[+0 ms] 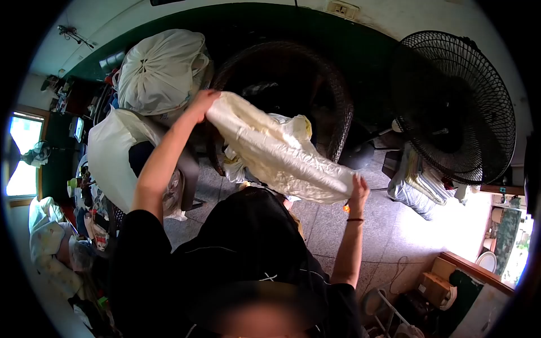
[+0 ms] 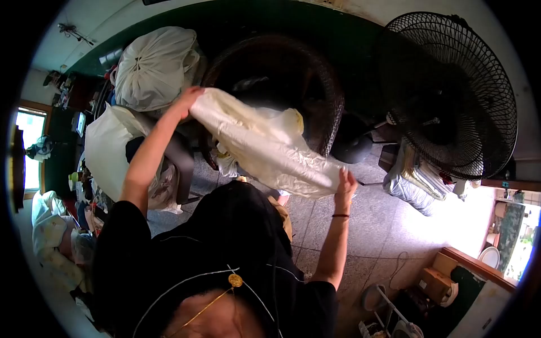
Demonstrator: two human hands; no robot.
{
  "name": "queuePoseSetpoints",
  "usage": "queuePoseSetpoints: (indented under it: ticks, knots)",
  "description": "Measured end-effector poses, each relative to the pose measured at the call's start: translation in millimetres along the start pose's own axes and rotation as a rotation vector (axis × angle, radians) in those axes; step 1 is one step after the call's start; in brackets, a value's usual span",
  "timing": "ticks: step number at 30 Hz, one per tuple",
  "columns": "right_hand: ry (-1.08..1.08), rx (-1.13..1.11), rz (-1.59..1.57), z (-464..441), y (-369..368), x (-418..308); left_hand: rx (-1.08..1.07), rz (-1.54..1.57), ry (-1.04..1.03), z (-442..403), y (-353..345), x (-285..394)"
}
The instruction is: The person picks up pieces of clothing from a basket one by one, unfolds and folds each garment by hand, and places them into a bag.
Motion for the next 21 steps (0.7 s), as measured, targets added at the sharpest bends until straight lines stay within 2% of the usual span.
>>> queuePoseSetpoints:
  ticks: [2,3,4,5,7,8,11,12,14,15,17,18,19,20,21]
  knots:
    - [0.150,-0.028,0.055,13.0,-30.2,-77.7,-0.130,0.084,-0.072,-10.4,3.1,37.4]
    - [0.154,-0.092,0.042,15.0,-37.7,-102.3,-0.162,0.177,-0.105,-10.1,2.9,56.0]
    - [0.132,-0.161,0.055,8.6,-33.7,-108.7,-0.183,0.134,-0.196,-11.0,6.6,76.5]
    - [0.110,-0.229,0.068,1.6,-27.2,-115.9,-0.181,0.126,-0.156,-4.4,5.9,95.1]
    - [0.153,-0.467,0.320,9.8,-33.5,-148.4,-0.205,0.044,-0.215,-1.3,9.6,127.7]
    - [0.225,-0.547,0.328,18.4,-45.4,-164.7,-0.200,0.048,-0.224,0.6,12.1,140.0]
    - [0.136,-0.670,0.646,41.1,-64.3,-190.2,-0.202,-0.002,-0.253,5.1,18.7,165.1]
    - [0.144,-0.670,0.652,44.7,-67.7,-194.3,-0.203,-0.003,-0.304,7.3,21.5,173.1]
    - [0.249,-0.537,0.982,49.6,-68.9,-204.2,-0.206,-0.001,-0.362,14.1,29.0,181.8]
    - [0.256,-0.533,0.986,54.7,-71.7,-206.9,-0.198,-0.087,-0.354,24.1,31.6,182.9]
    - [0.618,-0.215,1.222,75.4,-74.6,-237.1,-0.175,-0.278,-0.283,39.2,39.6,171.7]
    - [0.584,-0.130,1.284,89.6,-78.2,-246.6,-0.158,-0.381,-0.221,44.0,50.9,160.6]
    - [0.587,-0.123,1.285,105.5,-86.6,-253.5,-0.206,-0.497,-0.253,40.5,64.6,143.3]
    - [0.801,-0.135,1.199,130.9,-100.9,-267.8,-0.255,-0.613,-0.283,34.6,79.5,119.7]
    - [1.011,-0.145,1.105,157.7,-113.1,-278.8,-0.326,-0.708,-0.203,36.6,88.3,94.4]
Point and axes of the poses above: each hand's wrist, its own z-axis away from the middle knuckle, its own y-axis out of the back of the hand, x = y × z, the point moved 7 cm from there along -z, towards the middle knuckle, and after that the axes turned 7 degrees about -x, right-handed, at the moved point
